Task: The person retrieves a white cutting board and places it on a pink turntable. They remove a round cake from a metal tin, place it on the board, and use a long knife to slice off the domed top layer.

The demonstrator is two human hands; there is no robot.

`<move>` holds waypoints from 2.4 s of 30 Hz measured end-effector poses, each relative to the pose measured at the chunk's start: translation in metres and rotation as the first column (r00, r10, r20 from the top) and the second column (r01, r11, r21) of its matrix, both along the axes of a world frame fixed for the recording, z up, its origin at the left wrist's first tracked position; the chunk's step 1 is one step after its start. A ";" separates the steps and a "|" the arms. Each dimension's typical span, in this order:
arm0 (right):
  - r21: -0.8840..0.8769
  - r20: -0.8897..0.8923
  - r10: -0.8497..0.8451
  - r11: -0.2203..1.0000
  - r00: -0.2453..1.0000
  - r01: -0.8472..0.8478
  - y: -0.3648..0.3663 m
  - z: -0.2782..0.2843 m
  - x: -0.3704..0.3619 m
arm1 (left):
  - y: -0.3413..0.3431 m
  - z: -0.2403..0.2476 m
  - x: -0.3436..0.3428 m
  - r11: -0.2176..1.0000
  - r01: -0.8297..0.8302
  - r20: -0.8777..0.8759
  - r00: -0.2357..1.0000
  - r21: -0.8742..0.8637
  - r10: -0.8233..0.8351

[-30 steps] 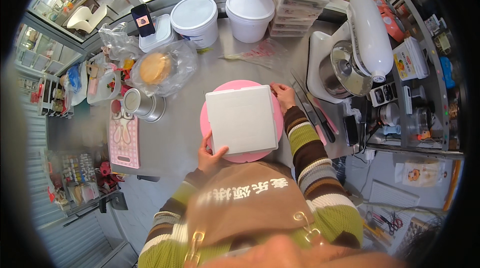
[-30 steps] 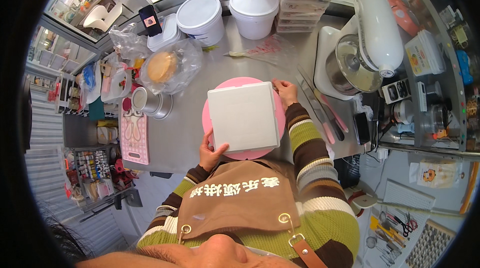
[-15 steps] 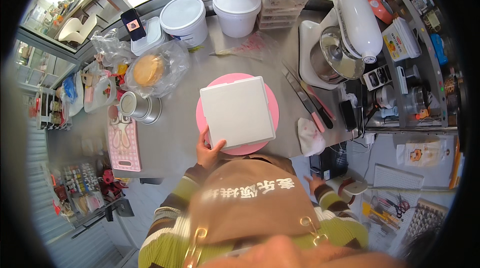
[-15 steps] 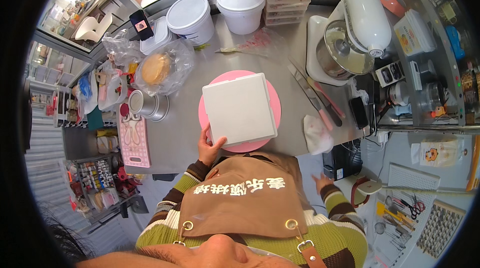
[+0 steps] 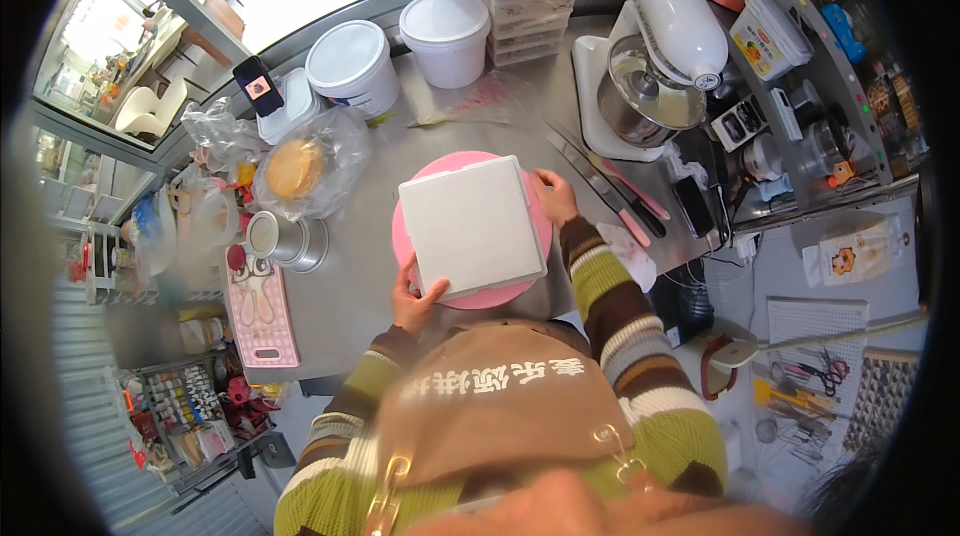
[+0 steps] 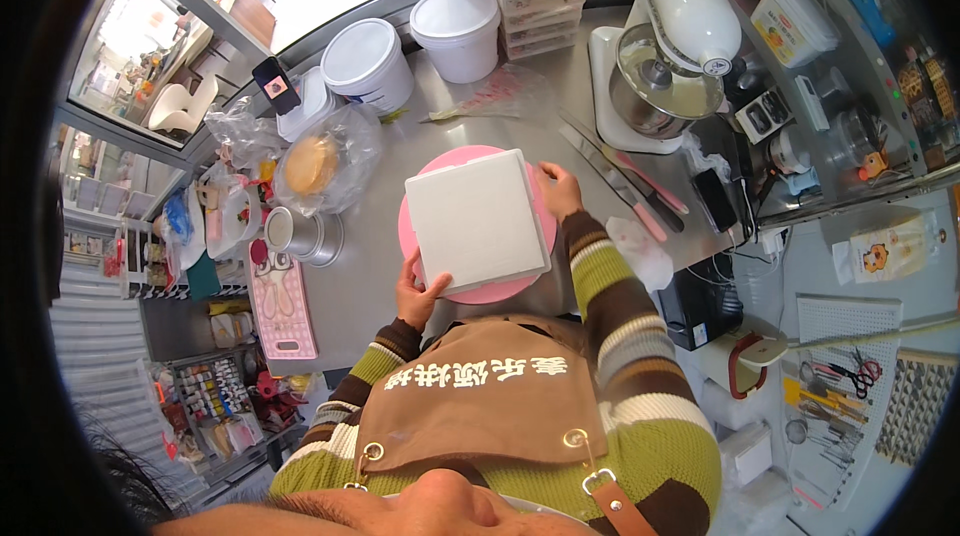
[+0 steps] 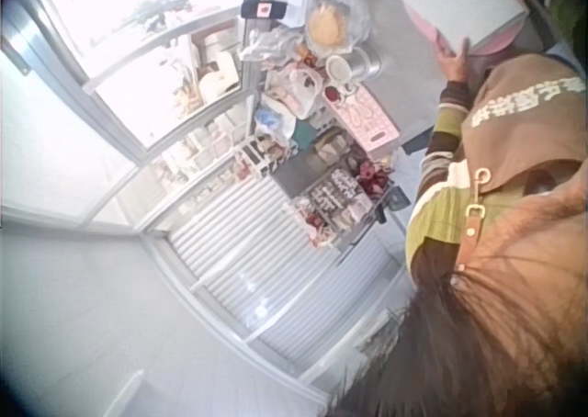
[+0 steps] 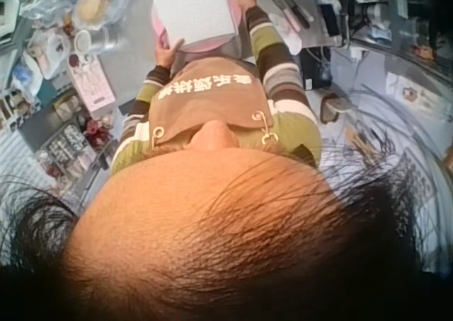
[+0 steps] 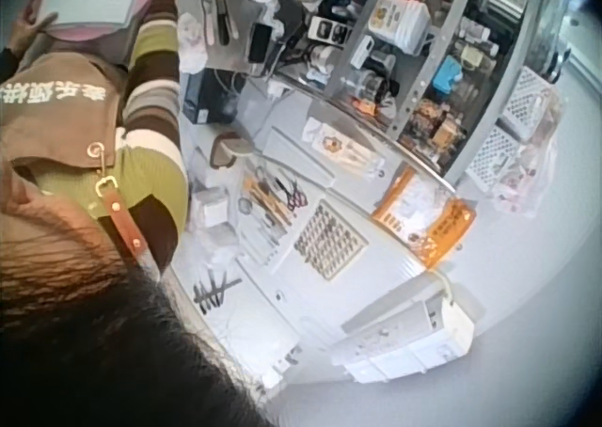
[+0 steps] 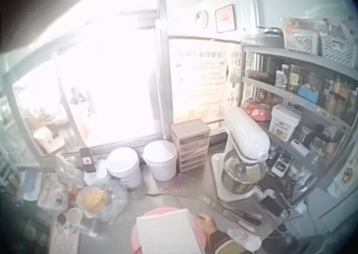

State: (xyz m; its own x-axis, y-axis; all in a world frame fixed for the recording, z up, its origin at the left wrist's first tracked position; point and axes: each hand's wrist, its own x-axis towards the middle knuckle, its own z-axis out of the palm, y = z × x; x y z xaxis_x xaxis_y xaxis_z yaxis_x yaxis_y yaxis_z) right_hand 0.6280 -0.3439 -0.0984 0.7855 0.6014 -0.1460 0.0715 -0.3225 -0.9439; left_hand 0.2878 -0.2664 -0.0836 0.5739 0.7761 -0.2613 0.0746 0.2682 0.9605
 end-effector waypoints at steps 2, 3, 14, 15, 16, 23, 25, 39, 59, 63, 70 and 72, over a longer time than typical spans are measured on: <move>0.052 -0.112 0.068 0.997 0.991 -0.063 0.027 -0.009 0.018 | 0.005 0.000 -0.002 1.000 0.021 -0.013 1.000 0.007 -0.021; 0.043 -0.195 0.105 0.994 0.975 -0.098 0.035 -0.013 0.023 | 0.006 0.000 -0.002 0.999 0.032 -0.014 0.999 0.003 -0.032; -0.486 0.474 0.136 0.864 0.870 0.129 0.061 0.004 0.032 | 0.011 0.001 -0.002 0.999 0.036 -0.003 0.999 0.011 -0.036; -0.500 0.409 0.068 0.851 0.910 0.161 0.063 0.013 0.034 | 0.011 0.003 -0.002 0.999 0.043 -0.024 0.999 0.015 -0.042; -0.320 0.555 0.047 0.934 0.831 0.160 0.064 0.021 0.028 | 0.012 0.005 -0.002 0.999 0.039 -0.069 0.997 -0.029 -0.041; -0.333 0.705 0.628 0.703 0.329 -0.629 0.042 0.061 -0.114 | 0.006 0.011 -0.001 1.000 0.020 -0.026 0.999 0.003 -0.020; -0.564 0.576 0.807 0.509 0.132 -0.650 0.040 0.054 -0.121 | 0.006 0.010 -0.001 0.996 0.026 -0.010 1.000 0.087 -0.025; -0.453 0.598 0.615 0.788 0.514 -0.416 -0.101 0.054 -0.060 | 0.009 0.005 0.000 0.997 0.042 -0.057 0.998 0.071 -0.038; -0.316 0.553 0.560 0.826 0.617 -0.467 -0.103 0.046 -0.083 | 0.008 -0.010 -0.006 0.998 0.056 -0.055 0.997 0.038 -0.054; -0.302 0.551 0.563 0.823 0.616 -0.481 -0.104 0.045 -0.081 | 0.007 -0.009 -0.005 0.996 0.065 -0.052 0.997 0.066 -0.062; -0.294 0.556 0.564 0.821 0.610 -0.490 -0.103 0.046 -0.079 | 0.003 0.006 0.000 0.998 0.048 -0.039 0.998 0.051 -0.046; -0.285 0.566 0.562 0.820 0.604 -0.496 -0.102 0.048 -0.076 | 0.002 0.010 0.002 0.999 0.034 -0.035 0.999 0.023 -0.033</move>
State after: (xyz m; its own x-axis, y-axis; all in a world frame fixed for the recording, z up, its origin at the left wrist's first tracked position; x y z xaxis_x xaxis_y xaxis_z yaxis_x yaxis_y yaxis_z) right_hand 0.5519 -0.4457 -0.0500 0.2669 0.9504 0.1600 0.7924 -0.1219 -0.5977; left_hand 0.2900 -0.2645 -0.0733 0.5907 0.7627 -0.2633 0.1164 0.2424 0.9632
